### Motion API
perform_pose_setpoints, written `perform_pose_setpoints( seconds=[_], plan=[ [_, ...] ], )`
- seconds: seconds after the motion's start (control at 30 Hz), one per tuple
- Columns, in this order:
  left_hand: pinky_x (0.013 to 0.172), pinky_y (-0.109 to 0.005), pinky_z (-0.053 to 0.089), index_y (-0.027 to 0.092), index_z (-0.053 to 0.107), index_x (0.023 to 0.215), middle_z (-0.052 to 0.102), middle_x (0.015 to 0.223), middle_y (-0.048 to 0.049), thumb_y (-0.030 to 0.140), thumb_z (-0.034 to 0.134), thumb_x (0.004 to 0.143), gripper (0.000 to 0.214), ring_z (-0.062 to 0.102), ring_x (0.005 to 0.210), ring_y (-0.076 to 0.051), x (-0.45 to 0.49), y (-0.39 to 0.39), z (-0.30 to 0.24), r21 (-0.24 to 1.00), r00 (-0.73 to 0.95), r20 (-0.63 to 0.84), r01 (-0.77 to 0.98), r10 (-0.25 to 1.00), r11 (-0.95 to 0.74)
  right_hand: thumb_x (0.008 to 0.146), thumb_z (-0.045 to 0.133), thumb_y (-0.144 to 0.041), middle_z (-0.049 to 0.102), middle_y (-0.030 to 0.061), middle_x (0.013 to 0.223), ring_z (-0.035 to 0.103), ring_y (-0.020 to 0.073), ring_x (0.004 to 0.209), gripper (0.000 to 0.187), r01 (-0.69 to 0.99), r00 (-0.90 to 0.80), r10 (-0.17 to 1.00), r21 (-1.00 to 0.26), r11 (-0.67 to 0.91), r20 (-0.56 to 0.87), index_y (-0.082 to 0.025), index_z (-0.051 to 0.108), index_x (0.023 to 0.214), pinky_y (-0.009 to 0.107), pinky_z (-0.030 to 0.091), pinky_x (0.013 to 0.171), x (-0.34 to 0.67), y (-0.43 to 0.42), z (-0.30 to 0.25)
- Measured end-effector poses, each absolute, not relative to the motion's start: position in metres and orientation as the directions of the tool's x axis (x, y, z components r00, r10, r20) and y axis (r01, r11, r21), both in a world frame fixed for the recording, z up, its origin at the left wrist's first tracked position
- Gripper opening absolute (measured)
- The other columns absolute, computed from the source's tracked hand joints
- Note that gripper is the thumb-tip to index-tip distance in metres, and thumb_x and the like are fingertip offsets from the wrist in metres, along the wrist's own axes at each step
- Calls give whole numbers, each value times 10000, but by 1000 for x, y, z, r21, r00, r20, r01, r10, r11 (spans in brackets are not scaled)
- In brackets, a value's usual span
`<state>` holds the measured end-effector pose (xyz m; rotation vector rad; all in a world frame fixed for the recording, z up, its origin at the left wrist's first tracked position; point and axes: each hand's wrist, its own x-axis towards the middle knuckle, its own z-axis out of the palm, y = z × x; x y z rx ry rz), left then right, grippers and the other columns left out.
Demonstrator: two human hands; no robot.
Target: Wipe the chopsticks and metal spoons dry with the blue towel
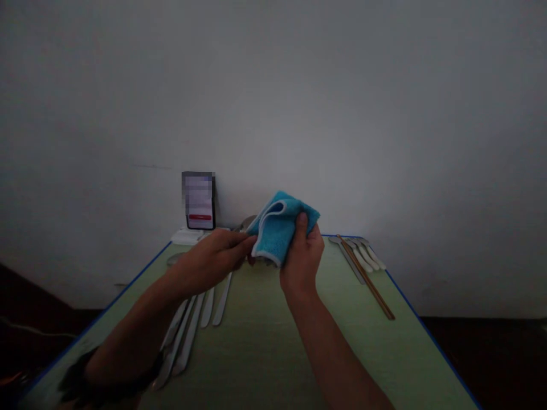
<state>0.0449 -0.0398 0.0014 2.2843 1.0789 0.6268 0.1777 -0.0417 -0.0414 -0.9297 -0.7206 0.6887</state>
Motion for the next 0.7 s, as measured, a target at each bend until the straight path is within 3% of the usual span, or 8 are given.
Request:
perform_pose_setpoints(
  seconds=[0.13,0.27,0.5,0.6,0.7],
  plan=[
    [510,-210,352,165,528,590,524,566,18,312,310,849,370,469,522,-108,49,-36,-6,707,567,195,485,801,-515,738,524,-489,490,-42,599,427,79,483,301,-300,496,850,-884,358,177,-193,520,795,217,383,469,167,-42,-49],
    [525,-199,360,165,508,560,542,583,13,260,344,826,326,471,529,-100,46,-32,-9,685,594,169,503,787,-527,705,574,-482,522,-36,610,463,78,503,316,-383,409,902,-872,304,135,-176,551,779,215,393,479,160,-40,-56],
    [585,-204,371,176,516,628,570,632,12,287,266,885,376,504,569,-108,51,-35,-11,651,646,225,458,730,-606,671,607,-456,540,-49,553,471,70,451,313,-378,533,842,-867,324,83,-163,573,778,206,402,456,174,-39,-41],
    [592,-220,367,178,512,607,549,600,14,324,270,892,402,516,572,-121,51,-37,-11,633,651,191,491,735,-598,664,618,-447,598,-24,627,526,87,504,330,-339,563,818,-869,361,120,-161,594,826,228,440,501,186,-35,-39],
    [575,-222,359,176,506,560,496,524,28,371,267,898,458,493,516,-112,44,-40,-7,636,670,105,523,735,-568,653,645,-426,631,-11,721,555,95,570,320,-230,587,770,-860,456,251,-171,613,843,250,463,565,197,-33,-37]
  ],
)
